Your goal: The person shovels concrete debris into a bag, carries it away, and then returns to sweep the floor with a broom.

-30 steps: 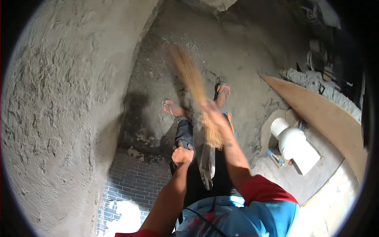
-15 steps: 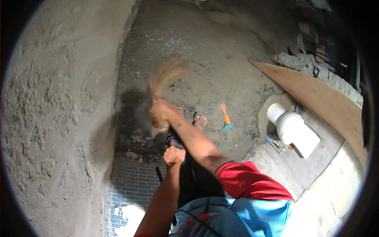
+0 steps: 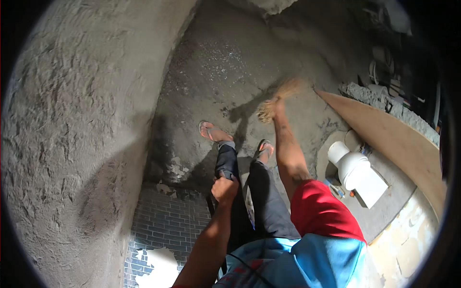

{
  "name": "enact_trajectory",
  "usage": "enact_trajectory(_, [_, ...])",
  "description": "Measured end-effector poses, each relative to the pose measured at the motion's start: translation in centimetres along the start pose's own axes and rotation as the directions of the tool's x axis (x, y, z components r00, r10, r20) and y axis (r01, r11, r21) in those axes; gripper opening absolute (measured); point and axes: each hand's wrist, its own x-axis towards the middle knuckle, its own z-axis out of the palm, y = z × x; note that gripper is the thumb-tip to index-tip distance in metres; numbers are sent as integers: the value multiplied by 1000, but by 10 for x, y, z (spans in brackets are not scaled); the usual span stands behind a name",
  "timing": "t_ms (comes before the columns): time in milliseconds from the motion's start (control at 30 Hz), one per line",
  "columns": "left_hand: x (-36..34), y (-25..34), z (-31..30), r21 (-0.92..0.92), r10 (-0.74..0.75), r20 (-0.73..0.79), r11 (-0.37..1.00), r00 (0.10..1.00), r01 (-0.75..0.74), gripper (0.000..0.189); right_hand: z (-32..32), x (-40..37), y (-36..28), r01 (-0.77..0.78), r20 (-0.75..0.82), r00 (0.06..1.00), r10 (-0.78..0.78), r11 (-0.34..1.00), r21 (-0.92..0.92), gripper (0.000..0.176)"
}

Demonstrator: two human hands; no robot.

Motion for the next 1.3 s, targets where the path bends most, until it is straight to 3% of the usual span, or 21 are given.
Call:
enact_trajectory(67, [-4,0,-4,-57,-13,49,998,999,16,44,62,-8,52,160,294,956,-19,872,-464,47])
enact_trajectory(100, [-5,1,-5,-69,4,29,998,1000,-2,47,91,-24,78,112,325,942,90,826,-552,43])
enact_trajectory(167, [-4,-1,-2,-92,-13,18,996,1000,15,48,130,-2,157,362,468,882,61,549,-753,37])
enact_trajectory(333, [-1,-1,5,-169,-51,24,984,998,54,52,130,-158,131,327,520,850,81,693,-642,40])
enact_trajectory(433, [-10,5,-1,-195,-105,87,973,991,121,56,134,-141,62,513,604,789,-111,662,-547,44])
enact_trajectory(467, [-13,11,-5,-220,-130,89,964,987,147,56,157,-129,29,418,539,842,2,628,-656,44])
enact_trajectory(500, [-15,17,-6,-249,-160,90,952,983,177,57,182,-92,10,411,574,818,23,676,-612,42])
enact_trajectory(567, [-17,30,4,-278,-203,71,936,977,215,57,234,-51,-13,458,522,846,106,357,-814,36])
enact_trajectory(600, [-16,37,7,-287,-211,38,934,977,213,57,246,-58,-3,480,545,826,144,329,-813,36])
enact_trajectory(667, [-17,58,1,-332,-277,23,904,961,269,57,250,-34,28,724,690,683,238,-347,-596,34])
enact_trajectory(733, [-22,80,0,-370,-327,36,874,944,316,57,225,-14,52,759,641,645,416,-448,-473,40])
enact_trajectory(800, [-23,94,2,-404,-342,56,851,938,334,62,182,-44,38,774,722,631,284,-161,-613,45])
enact_trajectory(867, [-44,107,6,-459,-405,109,789,908,407,66,158,-105,0,589,583,804,121,-24,-808,51])
enact_trajectory(933, [-57,118,10,-509,-449,127,735,884,447,71,125,-119,-39,665,648,743,168,-72,-743,49])
enact_trajectory(1000, [-86,134,26,-546,-444,85,728,892,415,79,96,-156,-75,789,781,598,183,-307,-532,41])
enact_trajectory(1033, [-95,142,25,-564,-462,101,703,881,433,79,82,-148,-73,797,782,586,210,-323,-510,41])
enact_trajectory(1100, [-112,161,23,-603,-414,153,680,897,417,84,51,-128,-53,807,695,508,509,-564,-177,37])
enact_trajectory(1133, [-119,170,25,-617,-418,178,658,891,432,84,41,-136,-25,814,653,427,625,-580,23,38])
enact_trajectory(1167, [-121,178,26,-655,-423,248,590,872,472,86,36,-156,13,767,520,514,682,-637,77,40])
enact_trajectory(1233, [-115,192,49,-681,-424,313,524,850,512,88,9,-151,91,887,454,342,823,-443,134,39])
enact_trajectory(1300, [-114,228,99,-701,-457,319,476,830,531,88,6,-148,135,883,317,404,858,-457,111,40])
